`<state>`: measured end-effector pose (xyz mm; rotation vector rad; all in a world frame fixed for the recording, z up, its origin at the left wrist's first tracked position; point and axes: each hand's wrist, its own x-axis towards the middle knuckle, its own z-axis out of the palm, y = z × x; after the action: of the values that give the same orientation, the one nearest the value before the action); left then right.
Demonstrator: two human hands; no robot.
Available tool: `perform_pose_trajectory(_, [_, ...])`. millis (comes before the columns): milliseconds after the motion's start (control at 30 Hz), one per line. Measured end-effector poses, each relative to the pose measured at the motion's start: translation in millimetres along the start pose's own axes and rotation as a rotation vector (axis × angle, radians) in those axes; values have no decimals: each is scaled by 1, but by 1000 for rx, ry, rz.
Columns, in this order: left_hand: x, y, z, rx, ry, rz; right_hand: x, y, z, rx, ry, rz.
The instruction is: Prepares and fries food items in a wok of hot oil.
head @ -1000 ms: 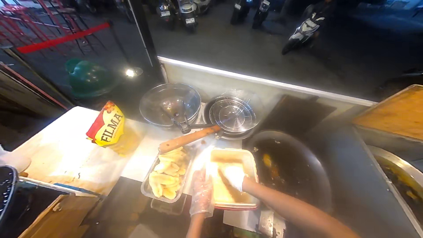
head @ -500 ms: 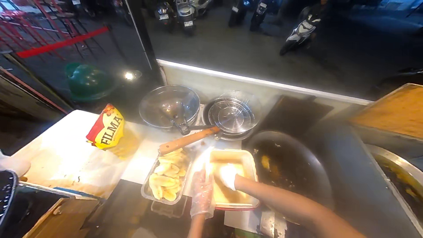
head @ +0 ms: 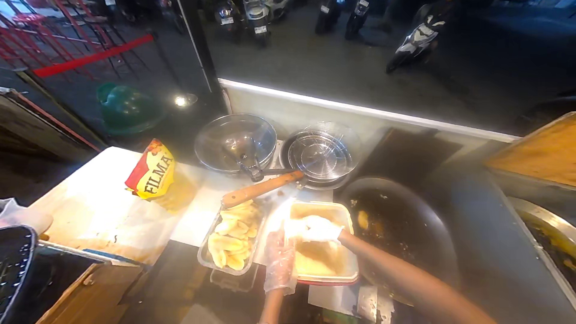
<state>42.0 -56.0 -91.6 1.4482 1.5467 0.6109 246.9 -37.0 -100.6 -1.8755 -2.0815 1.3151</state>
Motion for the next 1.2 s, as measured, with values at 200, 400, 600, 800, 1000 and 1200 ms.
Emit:
perform_pose_trajectory(200, [-1, 1, 2, 38, 7, 11, -47, -7, -3, 244, 32, 382])
perform_pose_trajectory(400, [-3, 3, 2, 54, 40, 37, -57, -13, -1, 389, 118, 301])
perform_pose_trajectory(600, [-5, 6, 1, 98, 22, 56, -118, 3, -39, 477, 290, 103])
perform_pose_trajectory(800, [-1, -14, 5, -39, 40, 151, -190, 89, -23, 884, 469, 121])
perform_pose_trajectory(1000, [0, -17, -4, 89, -5, 153, -195, 195, 58, 334, 401, 842])
perform_pose_trajectory(1200, [0, -18, -6, 63, -14, 141, -186, 253, 118, 330, 375, 904])
